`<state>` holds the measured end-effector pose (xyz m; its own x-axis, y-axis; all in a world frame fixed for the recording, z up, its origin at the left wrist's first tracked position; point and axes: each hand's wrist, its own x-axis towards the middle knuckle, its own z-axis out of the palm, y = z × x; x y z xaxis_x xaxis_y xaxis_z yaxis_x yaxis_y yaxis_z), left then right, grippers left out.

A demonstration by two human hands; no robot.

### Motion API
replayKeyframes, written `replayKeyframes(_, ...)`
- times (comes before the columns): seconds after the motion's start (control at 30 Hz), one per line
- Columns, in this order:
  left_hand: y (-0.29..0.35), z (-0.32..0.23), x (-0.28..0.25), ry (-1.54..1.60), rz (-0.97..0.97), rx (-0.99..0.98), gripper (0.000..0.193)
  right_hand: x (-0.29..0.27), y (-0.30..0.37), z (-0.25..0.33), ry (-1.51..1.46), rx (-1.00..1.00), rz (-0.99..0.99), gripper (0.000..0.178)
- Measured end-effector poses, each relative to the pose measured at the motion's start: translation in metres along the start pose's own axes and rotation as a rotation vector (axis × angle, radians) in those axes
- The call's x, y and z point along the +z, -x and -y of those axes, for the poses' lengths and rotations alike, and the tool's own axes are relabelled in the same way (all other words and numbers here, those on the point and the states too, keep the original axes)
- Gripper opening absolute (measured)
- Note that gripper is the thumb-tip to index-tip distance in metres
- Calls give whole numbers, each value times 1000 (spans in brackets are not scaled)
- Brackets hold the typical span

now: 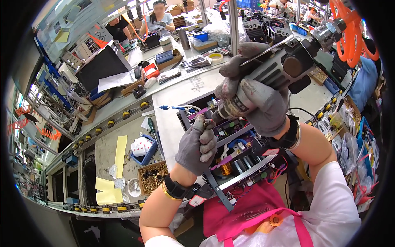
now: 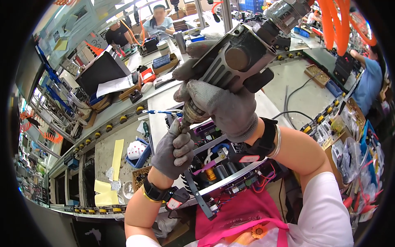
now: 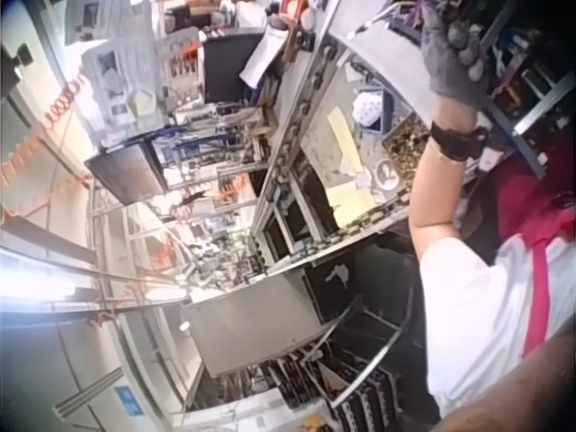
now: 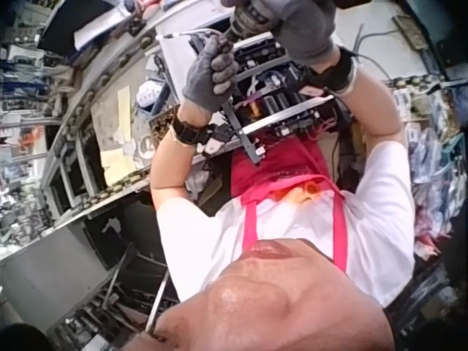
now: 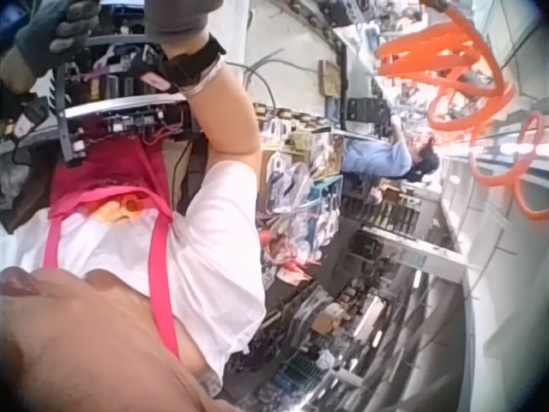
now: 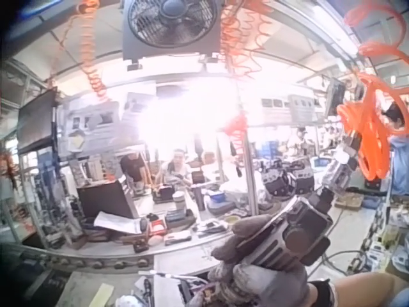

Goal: Assembling and labeling components for electronic welding machines on a factory assembly line.

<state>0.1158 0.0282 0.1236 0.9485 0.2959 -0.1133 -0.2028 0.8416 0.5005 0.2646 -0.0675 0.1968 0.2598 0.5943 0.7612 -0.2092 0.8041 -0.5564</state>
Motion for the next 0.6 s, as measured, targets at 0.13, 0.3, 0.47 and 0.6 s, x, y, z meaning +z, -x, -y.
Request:
replayKeyframes(0.13,2,-8,3,-231,-171,-1,50,-2,-7,-1,18,-55,-39,50)
replayKeyframes(0.3,-8,-72,-65,-1227,-745,398,40,-8,-24,16,12,-204,-63,44)
replayKeyframes(0.47,-30,-113,-108,-1886,-767,744,36,-26,-32,24,161,-298,-7,44)
replayKeyframes(0.6,-65,-133,-69,-1059,-380,305,30,-40,-36,34,210,-320,-10,43)
